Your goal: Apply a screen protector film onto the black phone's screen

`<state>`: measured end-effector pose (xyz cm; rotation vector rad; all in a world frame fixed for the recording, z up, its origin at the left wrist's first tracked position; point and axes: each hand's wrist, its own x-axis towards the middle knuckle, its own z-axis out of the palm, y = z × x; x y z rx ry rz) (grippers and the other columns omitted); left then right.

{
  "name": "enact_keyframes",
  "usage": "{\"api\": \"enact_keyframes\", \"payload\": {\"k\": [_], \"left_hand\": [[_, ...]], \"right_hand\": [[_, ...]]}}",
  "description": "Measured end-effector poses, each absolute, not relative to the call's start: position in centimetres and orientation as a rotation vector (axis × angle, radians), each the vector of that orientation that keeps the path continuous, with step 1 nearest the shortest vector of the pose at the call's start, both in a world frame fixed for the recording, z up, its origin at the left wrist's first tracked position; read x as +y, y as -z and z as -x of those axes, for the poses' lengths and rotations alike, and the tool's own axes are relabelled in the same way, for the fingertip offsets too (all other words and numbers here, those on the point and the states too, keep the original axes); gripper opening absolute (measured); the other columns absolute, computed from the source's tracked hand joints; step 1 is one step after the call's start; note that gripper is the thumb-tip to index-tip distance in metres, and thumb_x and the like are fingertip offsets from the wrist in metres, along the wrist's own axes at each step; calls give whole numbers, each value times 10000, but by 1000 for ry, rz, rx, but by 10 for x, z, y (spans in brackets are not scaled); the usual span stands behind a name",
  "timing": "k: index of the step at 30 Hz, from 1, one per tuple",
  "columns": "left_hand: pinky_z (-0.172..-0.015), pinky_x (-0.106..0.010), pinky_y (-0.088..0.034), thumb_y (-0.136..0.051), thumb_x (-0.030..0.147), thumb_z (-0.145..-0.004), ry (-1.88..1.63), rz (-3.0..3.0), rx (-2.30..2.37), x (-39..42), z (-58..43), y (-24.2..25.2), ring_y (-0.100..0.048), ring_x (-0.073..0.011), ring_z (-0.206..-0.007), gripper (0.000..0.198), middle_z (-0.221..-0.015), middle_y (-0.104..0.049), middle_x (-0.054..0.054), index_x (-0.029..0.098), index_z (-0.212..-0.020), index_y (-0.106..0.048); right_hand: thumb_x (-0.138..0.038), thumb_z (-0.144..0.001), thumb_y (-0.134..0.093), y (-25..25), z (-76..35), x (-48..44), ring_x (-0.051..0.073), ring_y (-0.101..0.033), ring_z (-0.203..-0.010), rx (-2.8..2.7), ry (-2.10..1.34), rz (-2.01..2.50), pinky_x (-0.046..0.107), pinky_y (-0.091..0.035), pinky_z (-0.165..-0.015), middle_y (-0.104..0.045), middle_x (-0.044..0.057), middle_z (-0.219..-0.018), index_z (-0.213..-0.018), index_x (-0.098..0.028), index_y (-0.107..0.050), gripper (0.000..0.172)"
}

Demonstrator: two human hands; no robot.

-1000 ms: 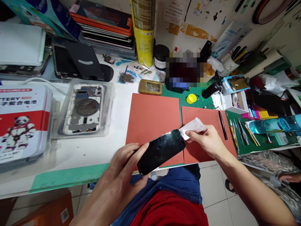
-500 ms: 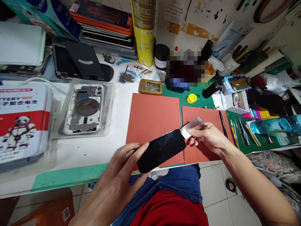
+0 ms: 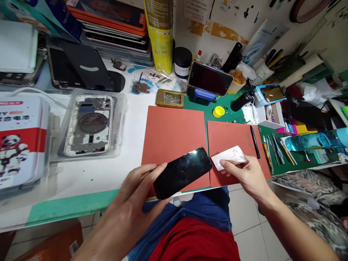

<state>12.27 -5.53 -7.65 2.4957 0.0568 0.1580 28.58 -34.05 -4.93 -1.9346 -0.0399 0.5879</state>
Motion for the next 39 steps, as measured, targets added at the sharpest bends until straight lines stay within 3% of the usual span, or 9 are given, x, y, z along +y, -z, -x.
{"api": "enact_keyframes", "payload": {"k": [3,7,16,25,29,34,37,39], "left_hand": [[-1069,-416,-632,-582,442,-1064,-113,-2477,76,-55,-121,76,-685,-257,-1304,551,-1486,-581,-76,371,-1593,-443],[-1026,-383,-655,-596,439,-1056,-92,-2461,64,-53,-121,77,-690,-247,-1297,578,-1502,-567,-76,373,-1607,-431],[-1024,-401,-667,-612,356,-1041,-181,-2497,49,-58,-122,77,-692,-249,-1288,570,-1474,-585,-84,340,-1589,-454],[-1165,-475,-585,-616,288,-1042,-173,-2518,-33,-57,-120,76,-623,-279,-1386,608,-1488,-568,-110,314,-1617,-418],[-1205,-508,-543,-628,287,-1042,-216,-2565,-32,-59,-119,78,-623,-287,-1385,633,-1477,-577,-111,324,-1631,-400],[-1191,-509,-552,-649,285,-1038,-188,-2565,-53,-59,-118,78,-610,-305,-1410,677,-1493,-575,-117,336,-1652,-368],[-1188,-516,-553,-645,280,-1041,-154,-2552,-53,-58,-117,78,-598,-313,-1430,705,-1518,-568,-120,344,-1670,-333],[-1190,-512,-552,-648,278,-1041,-173,-2552,-71,-57,-117,79,-599,-308,-1429,723,-1523,-569,-123,337,-1679,-314]], "right_hand": [[-491,-849,-859,51,-280,-342,224,-747,-701,-41,-580,1962,332,-589,-651,-821,89,-765,-797,-199,-857,296],[-479,-860,-851,52,-278,-343,219,-748,-719,-57,-604,1963,329,-583,-677,-822,87,-773,-793,-200,-857,287],[-479,-801,-902,51,-275,-342,190,-736,-642,107,-706,1800,290,-591,-594,-801,84,-726,-811,-187,-847,298],[-484,-757,-938,54,-273,-342,181,-725,-589,266,-763,1645,290,-589,-579,-780,91,-679,-790,-160,-815,348],[-507,-758,-947,53,-279,-347,213,-764,-660,173,-571,1760,305,-599,-595,-795,76,-732,-910,-175,-796,394],[-601,-724,-942,56,-306,-367,227,-719,-603,133,-393,1978,334,-555,-553,-760,50,-716,-1032,-184,-699,572],[-656,-796,-863,54,-309,-375,282,-743,-771,60,-1,2434,415,-588,-690,-787,111,-942,-1293,-171,-670,721],[-616,-887,-793,50,-301,-375,303,-741,-904,-100,306,2605,454,-597,-788,-763,159,-1144,-1353,-183,-672,647]]}}
